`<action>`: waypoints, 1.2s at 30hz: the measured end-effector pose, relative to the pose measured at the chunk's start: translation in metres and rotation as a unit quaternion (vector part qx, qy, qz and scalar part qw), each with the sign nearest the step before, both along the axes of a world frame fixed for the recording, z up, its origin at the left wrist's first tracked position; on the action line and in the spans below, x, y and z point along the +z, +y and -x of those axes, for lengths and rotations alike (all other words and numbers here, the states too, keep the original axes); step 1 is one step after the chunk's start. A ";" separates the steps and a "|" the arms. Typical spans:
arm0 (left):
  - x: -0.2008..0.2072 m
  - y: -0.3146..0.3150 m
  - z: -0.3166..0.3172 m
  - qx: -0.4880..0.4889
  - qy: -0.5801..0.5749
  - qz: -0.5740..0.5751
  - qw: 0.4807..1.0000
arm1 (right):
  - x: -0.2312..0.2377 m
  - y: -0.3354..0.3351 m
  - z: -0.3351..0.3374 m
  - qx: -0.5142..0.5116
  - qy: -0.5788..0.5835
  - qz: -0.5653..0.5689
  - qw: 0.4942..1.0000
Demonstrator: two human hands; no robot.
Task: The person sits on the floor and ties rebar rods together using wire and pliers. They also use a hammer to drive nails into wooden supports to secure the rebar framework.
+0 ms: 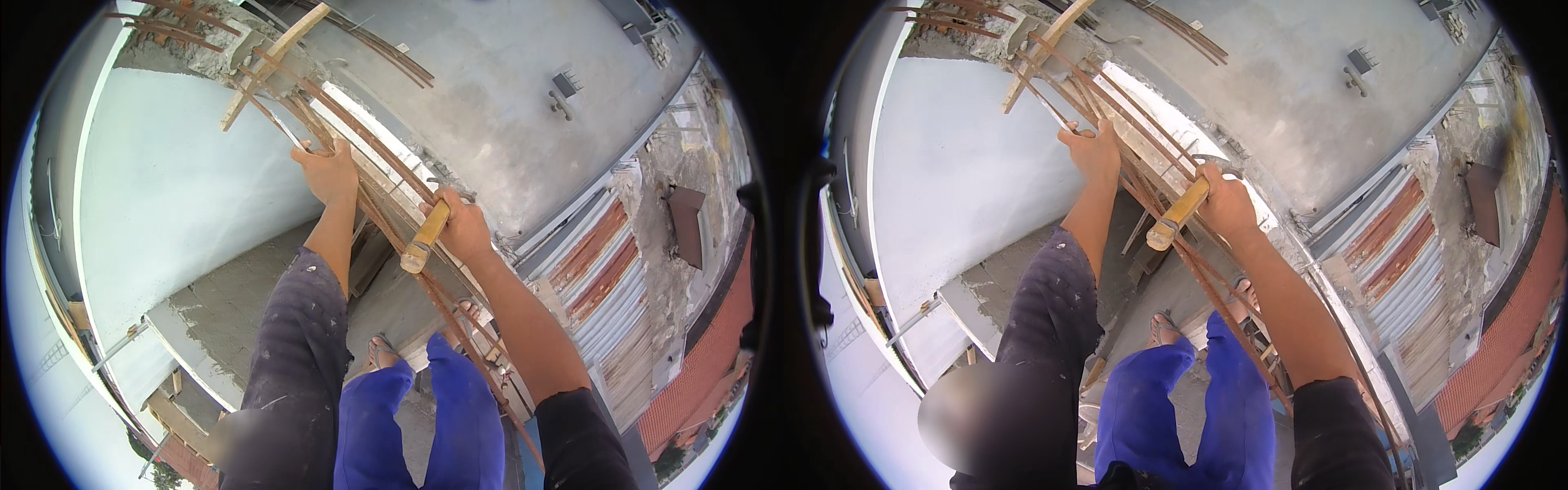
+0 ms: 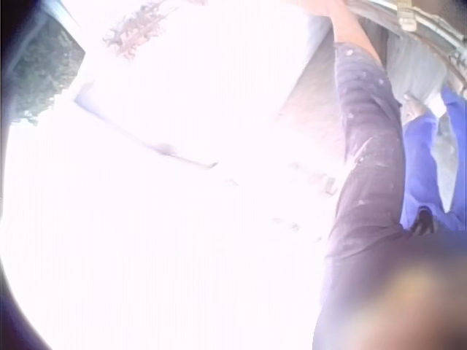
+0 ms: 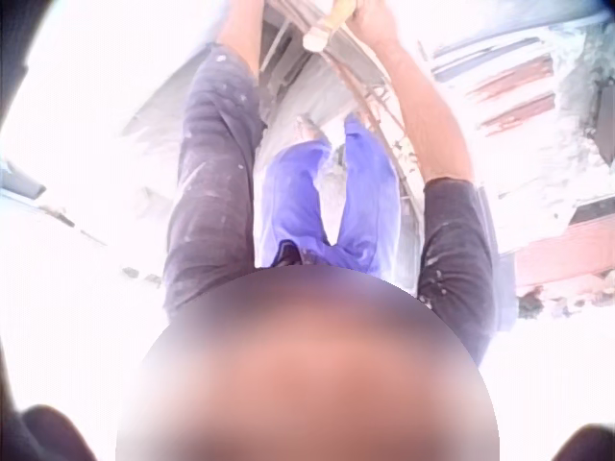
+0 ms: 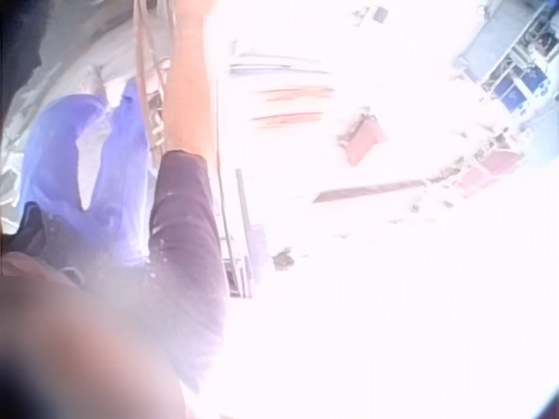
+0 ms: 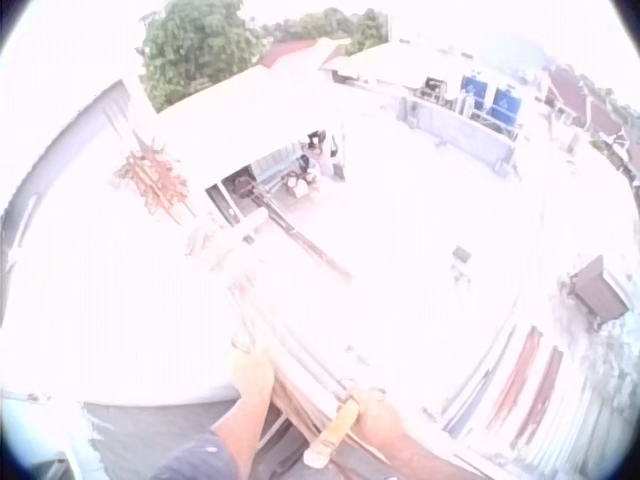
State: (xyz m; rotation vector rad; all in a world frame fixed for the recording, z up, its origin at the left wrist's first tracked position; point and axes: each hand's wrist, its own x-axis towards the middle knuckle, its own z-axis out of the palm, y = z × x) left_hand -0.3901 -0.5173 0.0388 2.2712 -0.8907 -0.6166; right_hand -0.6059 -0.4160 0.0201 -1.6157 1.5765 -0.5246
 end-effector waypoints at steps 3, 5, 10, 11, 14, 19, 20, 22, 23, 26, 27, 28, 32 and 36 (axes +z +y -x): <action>-0.003 -0.002 0.001 0.004 -0.048 -0.013 0.999 | -0.004 0.000 0.001 0.001 -0.001 -0.015 1.000; -0.006 -0.003 0.000 0.007 -0.073 -0.016 0.997 | -0.004 -0.001 0.003 0.001 -0.019 -0.032 0.999; -0.013 -0.003 -0.001 0.004 -0.083 -0.017 0.996 | 0.005 -0.004 0.006 -0.010 -0.070 -0.081 0.994; -0.014 -0.002 -0.001 0.002 -0.084 -0.013 0.996 | 0.006 -0.004 0.006 -0.010 -0.074 -0.101 0.992; -0.016 -0.003 0.000 0.004 -0.094 -0.015 0.995 | 0.011 -0.004 0.005 -0.017 -0.089 -0.139 0.986; -0.020 -0.008 0.006 0.007 -0.109 -0.039 0.993 | 0.022 -0.008 0.006 -0.010 -0.027 -0.208 0.978; -0.020 -0.008 0.007 0.005 -0.118 -0.041 0.992 | 0.024 -0.009 0.006 -0.002 -0.016 -0.225 0.974; -0.020 -0.009 0.008 0.007 -0.120 -0.043 0.992 | 0.028 -0.011 0.005 0.000 -0.006 -0.236 0.972; -0.020 -0.010 0.009 0.009 -0.112 -0.043 0.993 | 0.029 -0.011 0.005 0.000 0.003 -0.238 0.971; -0.016 -0.009 0.010 0.015 -0.105 -0.063 0.992 | 0.032 -0.010 0.001 -0.037 -0.017 -0.220 0.975; -0.014 -0.009 0.010 0.018 -0.104 -0.069 0.992 | 0.032 -0.009 -0.001 -0.045 -0.023 -0.233 0.971; -0.012 -0.009 0.010 0.019 -0.106 -0.081 0.991 | 0.033 -0.008 -0.003 -0.054 -0.028 -0.245 0.968; 0.000 -0.009 0.010 0.014 -0.128 -0.134 0.983 | 0.039 -0.011 -0.004 -0.084 -0.063 -0.286 0.952; 0.017 -0.010 0.002 -0.014 -0.103 -0.157 0.982 | 0.053 -0.030 0.019 -0.023 -0.136 -0.320 0.937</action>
